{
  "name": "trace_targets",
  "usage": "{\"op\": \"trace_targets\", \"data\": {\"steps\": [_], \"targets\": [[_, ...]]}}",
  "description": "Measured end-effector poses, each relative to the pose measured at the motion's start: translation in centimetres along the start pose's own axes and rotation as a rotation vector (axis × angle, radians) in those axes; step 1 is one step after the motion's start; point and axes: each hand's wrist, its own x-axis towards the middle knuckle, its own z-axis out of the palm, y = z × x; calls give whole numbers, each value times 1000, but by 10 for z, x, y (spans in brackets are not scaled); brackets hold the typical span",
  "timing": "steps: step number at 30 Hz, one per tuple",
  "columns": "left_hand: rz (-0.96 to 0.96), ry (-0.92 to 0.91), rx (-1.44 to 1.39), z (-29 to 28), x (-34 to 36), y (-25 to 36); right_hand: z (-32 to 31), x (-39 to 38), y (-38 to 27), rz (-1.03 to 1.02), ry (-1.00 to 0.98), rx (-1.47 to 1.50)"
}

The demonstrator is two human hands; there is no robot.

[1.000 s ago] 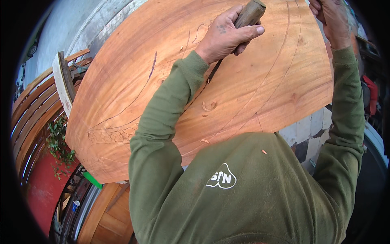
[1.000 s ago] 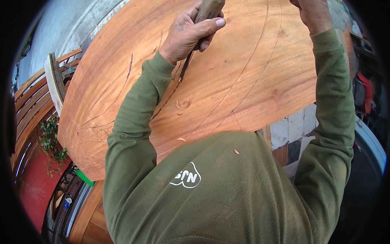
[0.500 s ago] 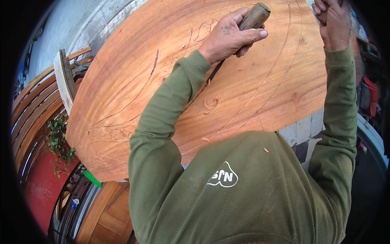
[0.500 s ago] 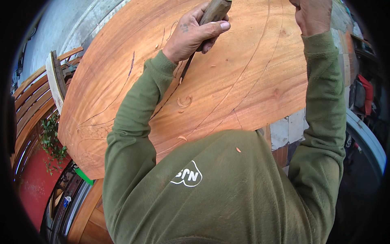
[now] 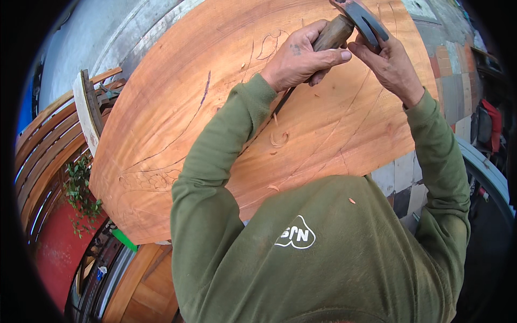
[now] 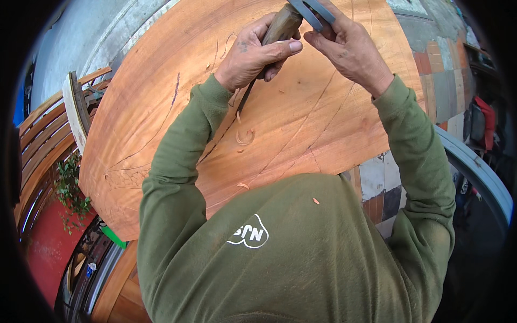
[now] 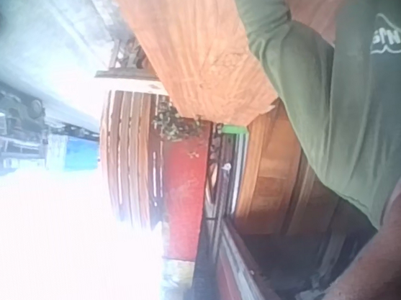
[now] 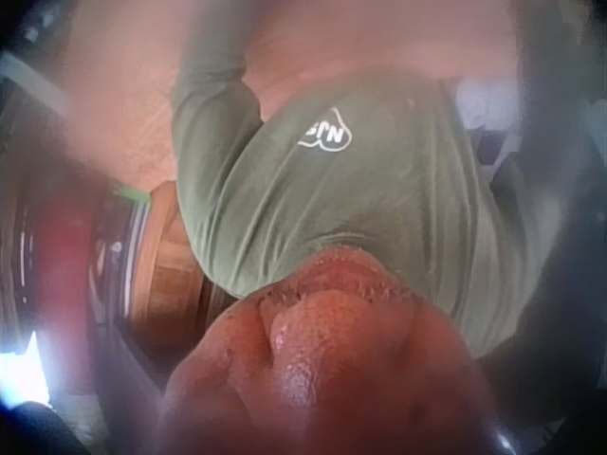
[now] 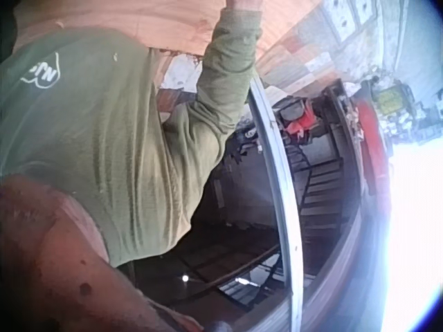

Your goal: The person draws a floral design onto a wood panel using a pencil, then begins carving the outlines of the design using a chisel and hammer.

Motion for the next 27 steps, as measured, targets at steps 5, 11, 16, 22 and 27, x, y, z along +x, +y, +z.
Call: {"op": "trace_targets", "data": {"steps": [5, 11, 16, 22, 27], "targets": [[-13, -6, 7, 1, -7, 0, -44, 14, -24, -52, 15, -127], [-10, -39, 3, 1, -2, -5, 0, 12, -29, -77, 275, 418], [-29, -30, 10, 5, -5, -2, -29, -13, 12, -94, -32, -339], [-47, -31, -9, 0, -5, -6, 3, 31, -77, -108, 535, 352], [-66, -55, -15, 1, -7, -6, 14, -21, -5, -116, 28, -253]]}}
